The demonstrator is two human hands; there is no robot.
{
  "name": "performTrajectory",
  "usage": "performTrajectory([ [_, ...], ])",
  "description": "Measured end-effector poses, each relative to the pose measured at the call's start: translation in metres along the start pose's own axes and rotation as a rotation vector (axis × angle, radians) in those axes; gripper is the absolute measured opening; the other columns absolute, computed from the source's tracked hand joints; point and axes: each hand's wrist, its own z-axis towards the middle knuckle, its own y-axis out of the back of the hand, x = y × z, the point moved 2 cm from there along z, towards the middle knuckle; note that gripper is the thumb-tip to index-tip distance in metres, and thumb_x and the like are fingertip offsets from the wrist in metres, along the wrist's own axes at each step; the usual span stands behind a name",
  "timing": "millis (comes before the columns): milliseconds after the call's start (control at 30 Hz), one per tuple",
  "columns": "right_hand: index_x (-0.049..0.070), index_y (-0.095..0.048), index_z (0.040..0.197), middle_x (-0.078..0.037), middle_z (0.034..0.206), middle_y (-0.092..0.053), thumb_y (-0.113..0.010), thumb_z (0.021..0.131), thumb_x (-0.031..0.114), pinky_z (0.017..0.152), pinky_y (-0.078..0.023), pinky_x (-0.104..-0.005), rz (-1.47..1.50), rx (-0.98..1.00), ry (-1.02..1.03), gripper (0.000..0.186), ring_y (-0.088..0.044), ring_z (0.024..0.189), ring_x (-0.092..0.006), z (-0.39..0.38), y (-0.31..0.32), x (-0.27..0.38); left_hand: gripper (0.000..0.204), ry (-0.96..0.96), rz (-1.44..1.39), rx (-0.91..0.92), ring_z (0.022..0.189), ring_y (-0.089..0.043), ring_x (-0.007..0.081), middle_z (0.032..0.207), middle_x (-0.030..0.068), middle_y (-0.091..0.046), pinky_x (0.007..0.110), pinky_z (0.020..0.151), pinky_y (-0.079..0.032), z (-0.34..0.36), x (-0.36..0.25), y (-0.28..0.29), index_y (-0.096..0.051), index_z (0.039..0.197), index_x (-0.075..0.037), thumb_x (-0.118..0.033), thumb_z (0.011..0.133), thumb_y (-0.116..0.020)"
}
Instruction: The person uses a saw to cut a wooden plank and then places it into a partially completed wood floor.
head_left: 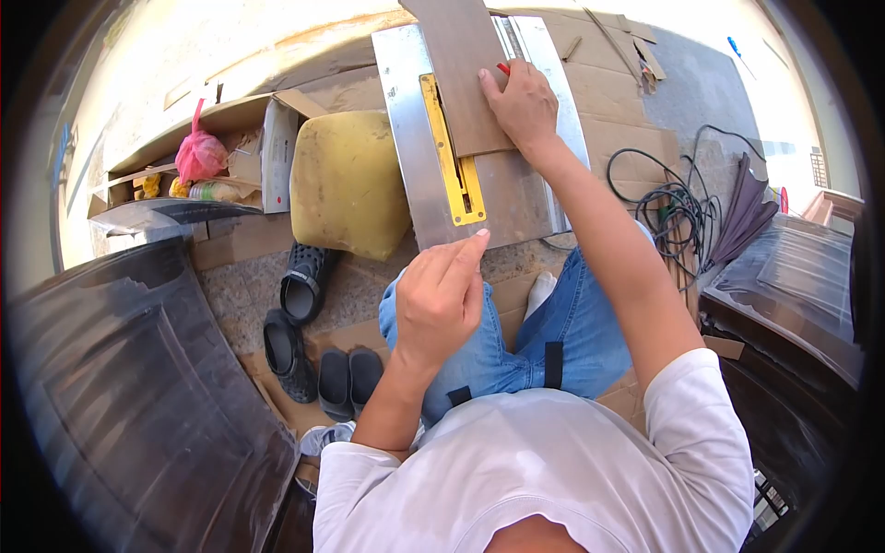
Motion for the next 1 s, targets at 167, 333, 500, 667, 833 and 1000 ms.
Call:
performTrajectory([
  [167, 0.004, -0.065, 0.104, -0.014, 0.102, -0.070, -0.064, 0.096, 0.047, 0.086, -0.053, -0.0442, 0.003, 0.053, -0.038, 0.043, -0.067, 0.099, -0.0331, 0.002, 0.002, 0.002, 0.033, -0.026, 0.008, -0.005, 0.084, -0.072, 0.0314, 0.095, 0.0154, -0.075, 0.038, 0.075, -0.057, 0.005, 0.001, 0.002, -0.071, 0.114, 0.001, 0.011, 0.084, -0.064],
  [333, 0.004, -0.066, 0.107, -0.014, 0.103, -0.070, -0.064, 0.096, 0.046, 0.088, -0.053, -0.0443, 0.004, 0.083, -0.029, 0.044, -0.066, 0.100, -0.0333, -0.010, 0.008, 0.005, 0.033, -0.017, 0.002, -0.008, 0.083, -0.072, 0.0311, 0.095, 0.0150, -0.075, 0.038, 0.074, -0.057, 0.002, 0.000, 0.001, -0.071, 0.114, 0.001, 0.010, 0.084, -0.065],
  [500, 0.004, -0.064, 0.098, -0.013, 0.099, -0.069, -0.068, 0.093, 0.043, 0.086, -0.053, -0.0443, 0.009, 0.026, -0.015, 0.039, -0.066, 0.097, -0.0325, -0.015, 0.010, 0.003, 0.034, -0.028, -0.002, -0.019, 0.083, -0.072, 0.0310, 0.094, 0.0146, -0.075, 0.038, 0.074, -0.057, 0.002, -0.001, 0.000, -0.071, 0.116, 0.000, 0.010, 0.083, -0.066],
  [667, 0.004, -0.064, 0.099, -0.014, 0.100, -0.068, -0.068, 0.093, 0.042, 0.085, -0.053, -0.0451, 0.017, 0.021, -0.001, 0.039, -0.066, 0.097, -0.0332, -0.022, 0.012, 0.004, 0.035, -0.030, 0.007, -0.023, 0.081, -0.071, 0.0313, 0.093, 0.0144, -0.074, 0.038, 0.073, -0.057, 0.002, 0.000, 0.001, -0.071, 0.116, 0.000, 0.010, 0.083, -0.066],
  [833, 0.003, -0.064, 0.099, -0.014, 0.098, -0.068, -0.069, 0.093, 0.042, 0.085, -0.053, -0.0453, 0.013, 0.016, 0.001, 0.039, -0.066, 0.097, -0.0336, -0.028, 0.014, 0.003, 0.035, -0.025, 0.007, -0.018, 0.082, -0.071, 0.0315, 0.094, 0.0145, -0.074, 0.039, 0.074, -0.057, 0.002, -0.002, 0.002, -0.070, 0.116, 0.000, 0.010, 0.083, -0.065],
  [1000, 0.003, -0.064, 0.100, -0.015, 0.099, -0.068, -0.069, 0.093, 0.041, 0.086, -0.053, -0.0450, 0.015, 0.024, 0.007, 0.039, -0.066, 0.097, -0.0337, -0.033, 0.018, 0.004, 0.035, -0.018, 0.005, -0.021, 0.084, -0.071, 0.0315, 0.095, 0.0144, -0.074, 0.039, 0.075, -0.057, 0.001, -0.001, 0.002, -0.070, 0.117, -0.001, 0.009, 0.084, -0.065],
])
